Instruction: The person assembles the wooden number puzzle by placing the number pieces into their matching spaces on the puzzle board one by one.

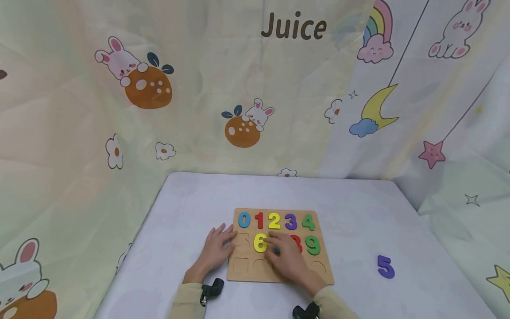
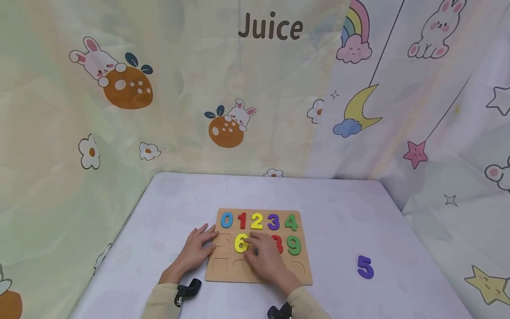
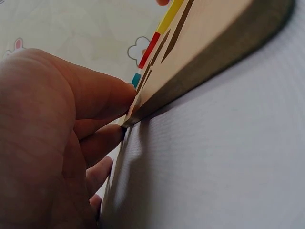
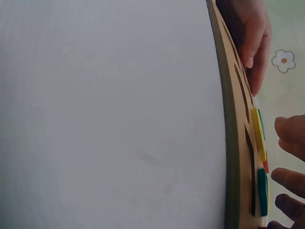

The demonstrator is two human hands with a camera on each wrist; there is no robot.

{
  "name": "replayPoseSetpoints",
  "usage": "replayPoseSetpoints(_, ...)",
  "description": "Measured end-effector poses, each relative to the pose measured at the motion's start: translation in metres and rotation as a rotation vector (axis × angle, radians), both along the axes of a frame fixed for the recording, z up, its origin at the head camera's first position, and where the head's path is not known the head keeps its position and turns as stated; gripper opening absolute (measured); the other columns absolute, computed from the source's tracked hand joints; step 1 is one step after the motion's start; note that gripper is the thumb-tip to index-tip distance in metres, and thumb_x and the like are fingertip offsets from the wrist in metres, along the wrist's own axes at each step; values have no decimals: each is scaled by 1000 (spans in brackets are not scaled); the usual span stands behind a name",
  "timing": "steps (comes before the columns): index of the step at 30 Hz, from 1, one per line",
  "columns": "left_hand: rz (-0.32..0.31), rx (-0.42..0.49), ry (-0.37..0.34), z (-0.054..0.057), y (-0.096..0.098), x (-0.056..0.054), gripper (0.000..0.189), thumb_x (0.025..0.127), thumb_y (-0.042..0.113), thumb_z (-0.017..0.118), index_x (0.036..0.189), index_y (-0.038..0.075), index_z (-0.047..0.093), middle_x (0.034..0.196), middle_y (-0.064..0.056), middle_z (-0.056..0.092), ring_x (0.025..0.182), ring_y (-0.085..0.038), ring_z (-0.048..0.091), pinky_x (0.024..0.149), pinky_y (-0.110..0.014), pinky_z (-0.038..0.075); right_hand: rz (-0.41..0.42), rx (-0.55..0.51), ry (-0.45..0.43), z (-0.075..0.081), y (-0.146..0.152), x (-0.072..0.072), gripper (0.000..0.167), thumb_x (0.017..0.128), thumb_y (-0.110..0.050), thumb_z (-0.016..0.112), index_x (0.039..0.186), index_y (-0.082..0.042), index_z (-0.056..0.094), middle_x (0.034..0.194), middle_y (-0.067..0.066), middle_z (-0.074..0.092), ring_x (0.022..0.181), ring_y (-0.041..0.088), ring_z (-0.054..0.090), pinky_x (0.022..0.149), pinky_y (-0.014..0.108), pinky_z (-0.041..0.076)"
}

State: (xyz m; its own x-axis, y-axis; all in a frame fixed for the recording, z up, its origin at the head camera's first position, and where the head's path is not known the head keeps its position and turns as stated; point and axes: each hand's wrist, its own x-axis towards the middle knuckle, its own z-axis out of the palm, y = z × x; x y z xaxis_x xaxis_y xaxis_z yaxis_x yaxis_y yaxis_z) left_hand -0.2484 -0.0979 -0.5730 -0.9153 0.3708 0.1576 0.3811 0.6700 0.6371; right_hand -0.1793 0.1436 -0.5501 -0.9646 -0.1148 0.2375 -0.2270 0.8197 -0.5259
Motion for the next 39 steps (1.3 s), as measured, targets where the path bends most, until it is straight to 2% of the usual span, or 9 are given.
replayPoseSetpoints(6,-3,-4,7,2,0,0,40,91,16,64,130,8,63,148,-7,48,145,-32,27,121,-52,10,-58,-71,16,10,16,5,24,86,-19,74,110,-17,74,135,10,58,127,34,50,104,57,43)
replayPoseSetpoints(11,4,-9,-6,3,1,1,40,91,17,64,130,9,63,148,-7,48,146,-31,26,122,-51,9,-118,-111,-37,14,34,8,22,89,-18,70,110,-19,74,139,9,55,130,33,47,106,55,42)
replayPoseSetpoints(16,2,-5,2,1,0,1,39,91,16,65,130,9,63,148,-7,48,145,-32,27,121,-51,10,-142,-106,-36,10,53,11,21,89,-19,71,110,-17,74,137,9,56,130,32,48,108,55,41)
replayPoseSetpoints(26,-8,8,25,-1,-1,0,39,90,15,65,129,8,64,147,-9,49,145,-33,28,121,-53,11,-217,-64,-5,5,85,23,23,88,-20,73,110,-15,74,137,10,57,129,34,47,104,59,43)
replayPoseSetpoints(34,-3,-2,17,0,0,0,41,90,15,65,130,9,63,147,-8,49,145,-32,28,121,-52,10,-232,-69,50,6,108,30,21,85,-14,75,106,-11,74,134,14,59,126,37,49,104,60,41)
replayPoseSetpoints(39,3,4,2,-2,0,0,41,90,16,65,130,10,63,147,-6,49,145,-31,27,122,-51,9,-234,-27,85,7,121,33,24,85,-12,74,109,-9,72,131,16,60,124,39,50,101,61,43)
